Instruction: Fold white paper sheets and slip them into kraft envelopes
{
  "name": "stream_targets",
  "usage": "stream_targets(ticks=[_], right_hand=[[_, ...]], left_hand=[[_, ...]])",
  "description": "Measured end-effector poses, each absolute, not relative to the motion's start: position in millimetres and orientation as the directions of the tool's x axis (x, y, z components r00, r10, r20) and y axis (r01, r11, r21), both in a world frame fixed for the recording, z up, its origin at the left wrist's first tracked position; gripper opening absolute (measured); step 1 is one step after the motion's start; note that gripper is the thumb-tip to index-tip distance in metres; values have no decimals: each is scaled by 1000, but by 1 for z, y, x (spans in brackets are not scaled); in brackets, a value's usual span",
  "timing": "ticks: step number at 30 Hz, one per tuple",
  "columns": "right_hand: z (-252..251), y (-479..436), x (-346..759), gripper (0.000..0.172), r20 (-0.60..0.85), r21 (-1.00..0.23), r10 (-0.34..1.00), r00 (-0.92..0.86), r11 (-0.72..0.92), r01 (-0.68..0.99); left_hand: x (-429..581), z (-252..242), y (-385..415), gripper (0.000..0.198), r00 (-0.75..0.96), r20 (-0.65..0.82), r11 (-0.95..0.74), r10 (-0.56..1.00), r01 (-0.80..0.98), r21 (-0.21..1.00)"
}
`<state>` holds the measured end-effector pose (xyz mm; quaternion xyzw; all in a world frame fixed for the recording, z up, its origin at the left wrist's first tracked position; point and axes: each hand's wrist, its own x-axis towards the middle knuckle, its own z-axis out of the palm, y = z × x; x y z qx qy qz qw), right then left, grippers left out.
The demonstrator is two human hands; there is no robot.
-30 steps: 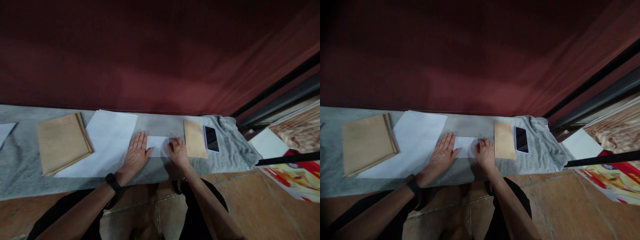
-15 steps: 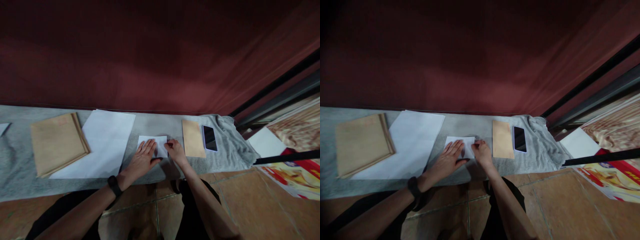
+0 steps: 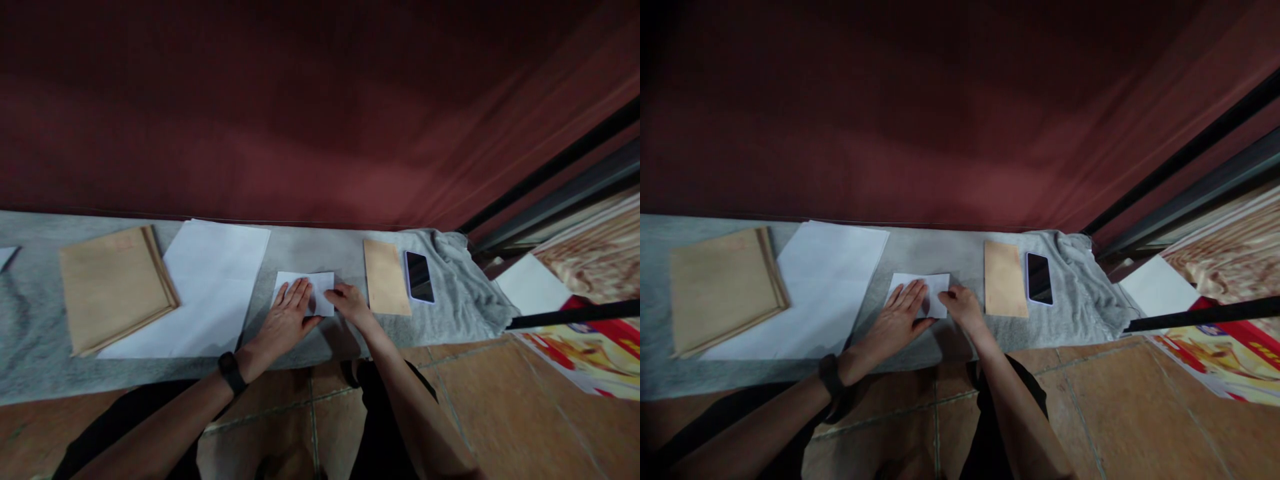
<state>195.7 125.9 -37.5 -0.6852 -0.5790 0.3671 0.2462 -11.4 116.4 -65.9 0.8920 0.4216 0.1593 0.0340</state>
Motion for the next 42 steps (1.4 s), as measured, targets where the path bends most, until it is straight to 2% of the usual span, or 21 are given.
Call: stream_targets(ticks=[3, 7, 9, 11, 14, 16, 17, 21, 24, 28, 32, 34, 38, 42], right_hand=[[-38, 127, 192, 24, -148, -882, 988, 48, -154, 445], [-33, 127, 186, 33, -78, -968, 997, 20, -81, 237], [-29, 128, 183, 41, -65, -981, 998, 26, -69, 180], [-26, 129, 180, 50, -78, -993, 995, 54, -82, 83], [-28, 130, 175, 51, -109, -994, 985, 131, -109, -9], [-34, 131, 172, 48, -129, -991, 975, 179, -135, 22], [-38, 131, 169, 49, -143, -987, 971, 191, -153, 39], [-51, 133, 164, 55, -186, -979, 968, 169, -198, 56], [-53, 137, 169, 45, -157, -982, 974, 162, -171, 75], [-49, 141, 187, 26, -42, -978, 985, 166, -74, 197], [-44, 141, 201, 26, -24, -941, 987, 159, -76, 331], [-42, 140, 205, 27, -25, -916, 990, 136, -78, 393], [-39, 141, 205, 25, 46, -800, 989, 137, -46, 598], [-39, 142, 194, 25, 56, -651, 987, 150, -78, 755]], left_hand=[[-10, -61, 116, 75, 587, 271, -642, 763, 738, 207], [-10, -44, 118, 60, 513, 269, -575, 815, 773, 269], [-10, -33, 121, 57, 460, 271, -531, 846, 773, 347], [-10, -24, 125, 52, 389, 285, -482, 876, 722, 497], [-7, -16, 134, 52, 181, 261, -317, 948, 491, 812], [-4, -15, 137, 60, 49, 141, -149, 989, 251, 956], [-2, -16, 138, 62, 11, 63, -64, 998, 124, 990], [8, -21, 135, 59, 19, -167, 165, 986, -278, 946], [8, -20, 133, 49, 27, -201, 197, 979, -356, 914], [-9, -17, 143, 43, -68, -198, 167, 978, -319, 933], [-34, -18, 157, 55, -155, -166, 141, 974, -157, 977], [-43, -20, 161, 58, -122, -133, 129, 984, -40, 991], [-51, -30, 159, 66, 59, -116, 105, 991, 167, 980], [-52, -40, 155, 69, 97, -42, -5, 994, 439, 899]])
